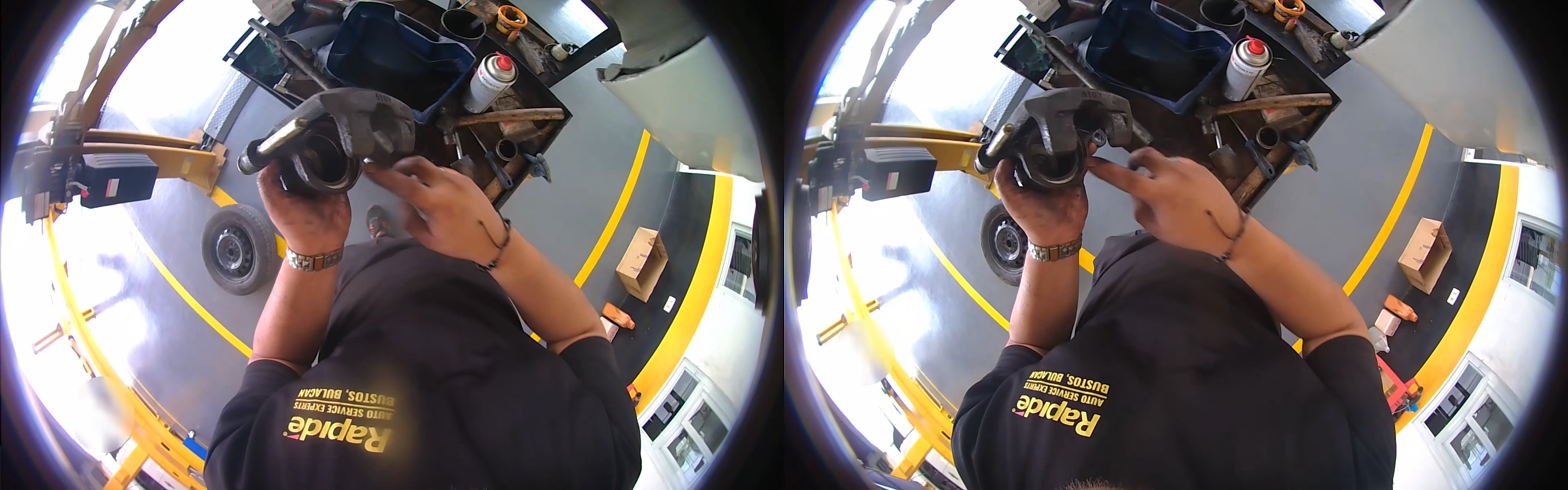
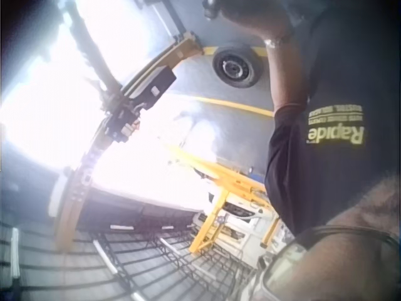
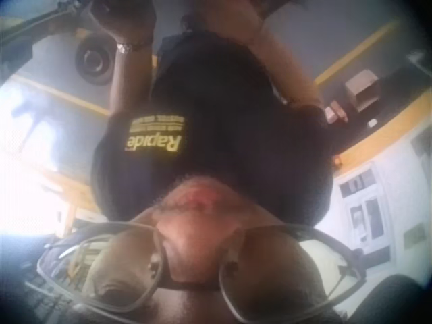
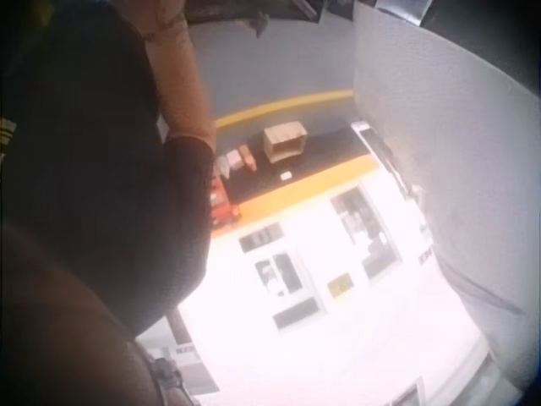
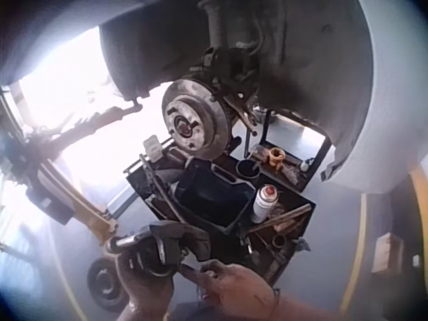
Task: The person removes a brake caliper from a vehicle, retrieves sandpaper and a spray can from a tool cabinet, then sands and sprays the caliper. The person manipulates the caliper and tools by hand throughout the process.
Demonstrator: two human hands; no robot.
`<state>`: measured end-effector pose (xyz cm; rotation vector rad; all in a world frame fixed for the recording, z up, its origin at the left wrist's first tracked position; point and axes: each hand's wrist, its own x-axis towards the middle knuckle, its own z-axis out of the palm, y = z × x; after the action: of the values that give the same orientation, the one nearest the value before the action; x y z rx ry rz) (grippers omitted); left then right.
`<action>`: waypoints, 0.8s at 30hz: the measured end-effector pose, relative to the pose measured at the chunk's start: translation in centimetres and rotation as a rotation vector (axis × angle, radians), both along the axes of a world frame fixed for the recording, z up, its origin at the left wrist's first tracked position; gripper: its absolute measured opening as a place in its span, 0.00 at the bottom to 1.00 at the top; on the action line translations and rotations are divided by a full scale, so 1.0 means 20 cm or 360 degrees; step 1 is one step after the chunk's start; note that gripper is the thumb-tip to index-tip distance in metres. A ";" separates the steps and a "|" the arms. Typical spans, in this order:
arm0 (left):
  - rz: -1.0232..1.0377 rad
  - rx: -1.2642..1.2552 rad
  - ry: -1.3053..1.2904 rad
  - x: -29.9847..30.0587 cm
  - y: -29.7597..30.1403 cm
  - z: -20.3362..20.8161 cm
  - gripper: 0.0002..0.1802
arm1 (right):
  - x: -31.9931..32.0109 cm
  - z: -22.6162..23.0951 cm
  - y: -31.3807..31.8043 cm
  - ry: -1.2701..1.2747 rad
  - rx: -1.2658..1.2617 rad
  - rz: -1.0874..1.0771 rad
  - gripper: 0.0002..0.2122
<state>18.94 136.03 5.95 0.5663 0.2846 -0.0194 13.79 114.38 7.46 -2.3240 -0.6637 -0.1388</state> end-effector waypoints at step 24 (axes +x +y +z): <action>-0.1478 0.0120 0.0164 -0.16 -0.62 -0.13 0.36 | -0.56 -0.11 -0.10 0.0496 0.0555 -0.0884 0.29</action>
<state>15.64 123.69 3.27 0.7328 0.1015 -0.9401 2.50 112.28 5.34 -2.0673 0.1617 -0.1268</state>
